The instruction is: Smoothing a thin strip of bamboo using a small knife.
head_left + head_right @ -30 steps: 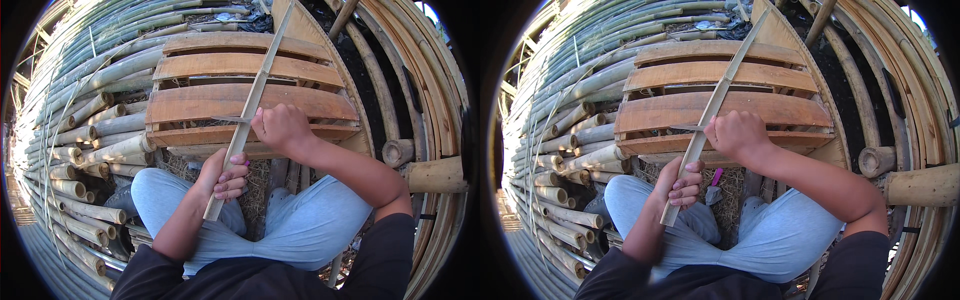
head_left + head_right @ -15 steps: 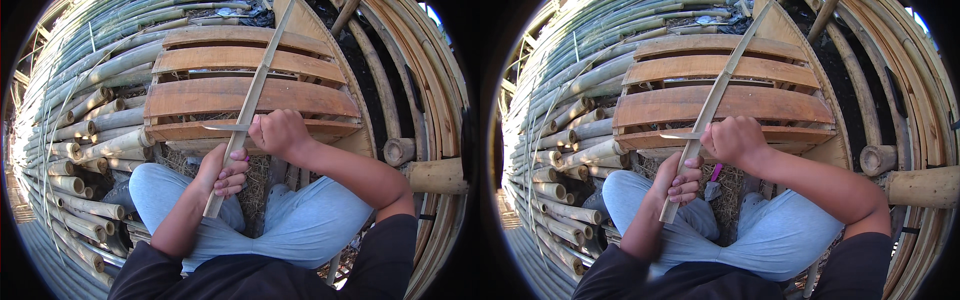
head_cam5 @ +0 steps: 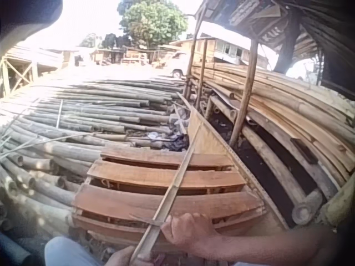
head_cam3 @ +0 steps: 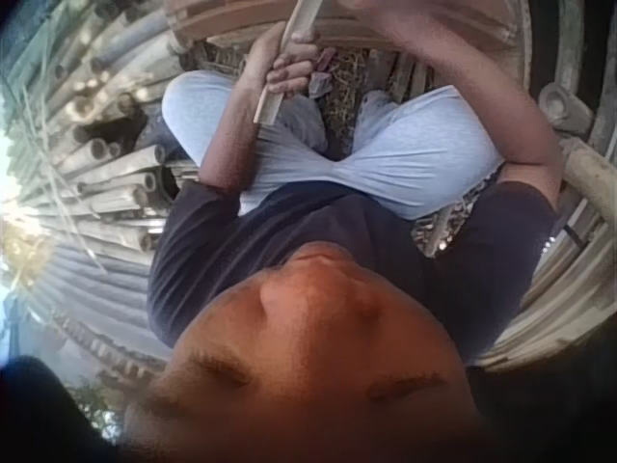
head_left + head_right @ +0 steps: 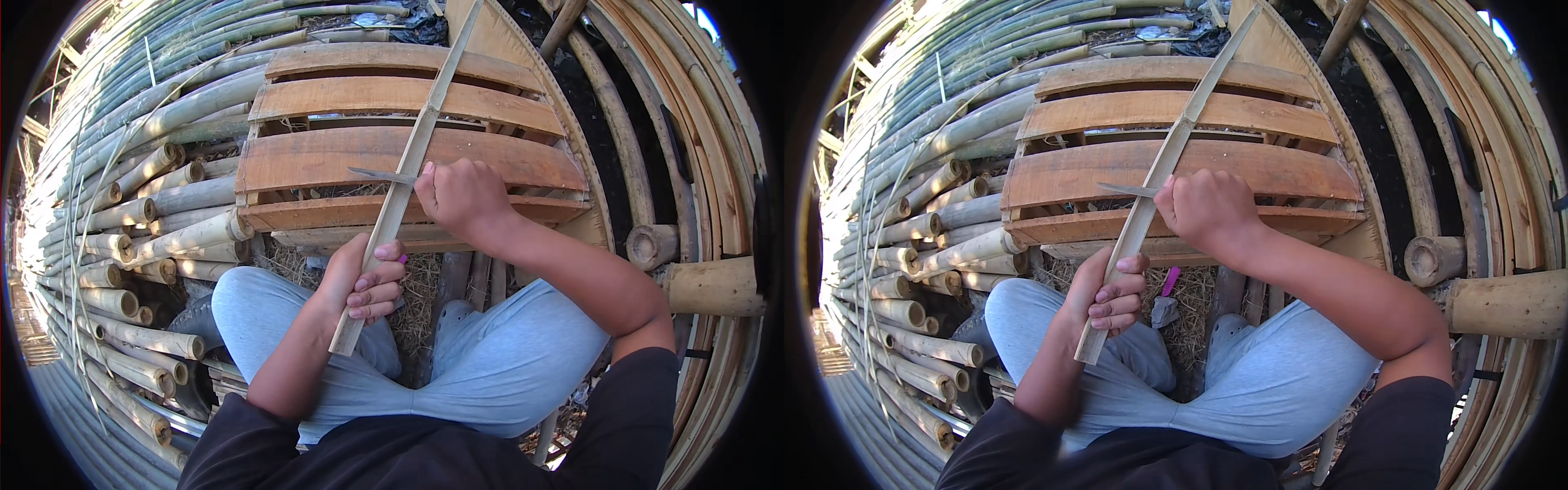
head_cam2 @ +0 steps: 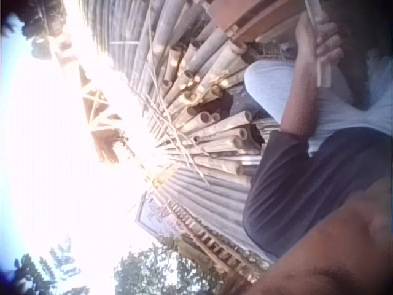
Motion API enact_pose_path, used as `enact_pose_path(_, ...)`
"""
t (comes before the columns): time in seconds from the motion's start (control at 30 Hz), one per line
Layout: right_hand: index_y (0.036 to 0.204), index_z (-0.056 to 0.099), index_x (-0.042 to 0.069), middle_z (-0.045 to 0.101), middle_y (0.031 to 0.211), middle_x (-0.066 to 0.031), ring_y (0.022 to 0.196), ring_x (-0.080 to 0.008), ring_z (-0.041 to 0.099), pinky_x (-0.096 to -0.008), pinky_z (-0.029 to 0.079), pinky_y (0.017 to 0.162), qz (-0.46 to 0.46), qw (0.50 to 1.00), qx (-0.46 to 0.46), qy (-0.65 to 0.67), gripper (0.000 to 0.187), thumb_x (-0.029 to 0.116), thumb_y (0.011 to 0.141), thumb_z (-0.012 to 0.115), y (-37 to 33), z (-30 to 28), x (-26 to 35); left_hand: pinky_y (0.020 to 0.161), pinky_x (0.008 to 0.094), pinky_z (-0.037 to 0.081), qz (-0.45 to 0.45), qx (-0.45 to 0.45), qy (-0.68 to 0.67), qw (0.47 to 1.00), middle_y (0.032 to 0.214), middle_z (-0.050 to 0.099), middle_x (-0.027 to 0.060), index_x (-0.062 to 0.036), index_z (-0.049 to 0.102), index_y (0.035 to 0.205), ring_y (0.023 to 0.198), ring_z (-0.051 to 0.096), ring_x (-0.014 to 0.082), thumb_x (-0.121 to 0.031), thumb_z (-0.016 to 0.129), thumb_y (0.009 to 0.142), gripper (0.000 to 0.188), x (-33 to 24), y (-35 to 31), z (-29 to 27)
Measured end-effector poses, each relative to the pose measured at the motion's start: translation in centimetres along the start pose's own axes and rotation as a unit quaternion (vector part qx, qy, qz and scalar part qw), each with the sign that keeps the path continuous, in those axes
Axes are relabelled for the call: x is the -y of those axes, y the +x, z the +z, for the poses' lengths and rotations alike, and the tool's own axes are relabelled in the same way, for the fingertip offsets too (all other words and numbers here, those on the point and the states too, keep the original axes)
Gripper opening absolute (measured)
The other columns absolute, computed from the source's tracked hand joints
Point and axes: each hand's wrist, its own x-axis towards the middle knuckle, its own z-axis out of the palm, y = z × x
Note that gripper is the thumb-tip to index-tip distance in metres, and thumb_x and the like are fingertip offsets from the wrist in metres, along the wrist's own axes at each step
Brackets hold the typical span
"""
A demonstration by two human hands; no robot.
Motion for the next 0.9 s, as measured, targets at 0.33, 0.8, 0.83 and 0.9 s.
enact_pose_path(0.33, 0.053, 0.061, 0.003, 0.053, 0.048, -0.02, 0.045, -0.0373, 0.058, -0.047, 0.05, 0.049, 0.018, 1.0, -0.013, 0.007, 0.044, 0.022, 0.092, 0.051, 1.0, -0.3, -1.5, 0.023, 0.0211, 0.019, 0.003, -0.024, 0.025, 0.999, 0.046, 0.027, -0.0047, -0.0159, 0.04, 0.078, 0.028, 0.023, 0.0062, -0.031, 0.025, 0.103, 0.033, 0.2, -0.3, 0.7)
enact_pose_path(0.8, 0.053, 0.061, 0.002, 0.052, 0.045, -0.0202, 0.044, -0.0365, 0.058, -0.0463, 0.051, 0.048, -0.048, 0.999, -0.001, 0.02, 0.045, 0.024, 0.091, 0.051, -1.4, -1.3, 2.1, 0.023, 0.021, 0.018, 0.011, -0.03, 0.031, 0.999, 0.046, 0.027, -0.0051, -0.0163, 0.039, 0.078, 0.029, 0.022, 0.0058, -0.033, 0.026, 0.104, 0.034, 0.2, -0.3, 0.3)
enact_pose_path(0.83, 0.053, 0.061, 0.002, 0.052, 0.046, -0.0203, 0.044, -0.0365, 0.058, -0.0461, 0.051, 0.048, -0.054, 0.997, 0.031, 0.042, 0.046, 0.024, 0.091, 0.051, -1.7, -1.2, 2.3, 0.023, 0.0211, 0.018, 0.017, -0.05, 0.049, 0.997, 0.046, 0.027, -0.005, -0.0164, 0.039, 0.078, 0.029, 0.022, 0.0058, -0.033, 0.026, 0.104, 0.034, 0.1, -0.3, 0.6)
enact_pose_path(0.9, 0.052, 0.06, 0.002, 0.052, 0.046, -0.0205, 0.044, -0.0369, 0.058, -0.0464, 0.051, 0.049, -0.056, 0.998, 0.009, 0.033, 0.047, 0.025, 0.092, 0.05, -1.5, -0.5, 1.2, 0.023, 0.0211, 0.018, 0.018, -0.073, 0.063, 0.995, 0.046, 0.027, -0.005, -0.0164, 0.039, 0.078, 0.029, 0.021, 0.0058, -0.034, 0.026, 0.104, 0.034, 0.6, -0.5, 1.2)
